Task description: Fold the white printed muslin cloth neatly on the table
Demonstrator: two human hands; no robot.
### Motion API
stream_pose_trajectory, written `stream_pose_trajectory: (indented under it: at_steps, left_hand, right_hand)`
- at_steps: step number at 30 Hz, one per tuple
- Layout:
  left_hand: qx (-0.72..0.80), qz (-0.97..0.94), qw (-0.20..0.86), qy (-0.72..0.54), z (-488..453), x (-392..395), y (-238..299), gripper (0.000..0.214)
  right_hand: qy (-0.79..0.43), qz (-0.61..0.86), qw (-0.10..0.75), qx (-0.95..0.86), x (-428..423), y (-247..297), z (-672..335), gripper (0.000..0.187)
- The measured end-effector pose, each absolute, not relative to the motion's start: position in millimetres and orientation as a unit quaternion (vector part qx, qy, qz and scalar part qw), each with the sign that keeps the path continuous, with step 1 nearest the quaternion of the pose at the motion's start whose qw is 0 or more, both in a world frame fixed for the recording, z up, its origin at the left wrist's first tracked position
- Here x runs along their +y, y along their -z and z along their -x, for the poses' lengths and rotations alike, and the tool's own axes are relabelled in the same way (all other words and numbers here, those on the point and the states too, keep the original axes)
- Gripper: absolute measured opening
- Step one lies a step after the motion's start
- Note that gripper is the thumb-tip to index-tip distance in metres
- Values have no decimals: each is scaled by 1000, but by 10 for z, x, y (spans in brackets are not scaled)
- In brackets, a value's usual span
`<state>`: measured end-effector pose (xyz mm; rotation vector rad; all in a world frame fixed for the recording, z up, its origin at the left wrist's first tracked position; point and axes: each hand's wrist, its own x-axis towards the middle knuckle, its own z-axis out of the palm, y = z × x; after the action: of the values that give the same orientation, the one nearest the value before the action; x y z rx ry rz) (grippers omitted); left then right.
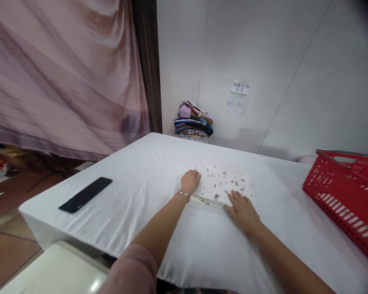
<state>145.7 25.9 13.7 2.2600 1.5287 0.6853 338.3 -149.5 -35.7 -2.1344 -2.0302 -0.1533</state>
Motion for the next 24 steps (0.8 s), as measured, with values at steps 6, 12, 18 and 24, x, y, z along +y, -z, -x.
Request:
stream_pose_trajectory:
  at_steps: [6,12,18,24]
  left_hand:
    - [581,-770,179,-195,-1644,477,-101,19]
    - [602,-756,180,-183,-1690,497,-51,21]
    - [601,-755,180,-190,-1682,484,-15,20]
    - [628,-734,191,-173,-1662,512,21,22]
  right_hand:
    - [65,720,106,-683,-1499,355,-3363,53]
    - [67,722,97,-682,-1498,344,-3341,54]
    - [51,730,84,-677,-1495,326,-3334,57]
    - [24,738,68,-671,-1502,276,-3310,61]
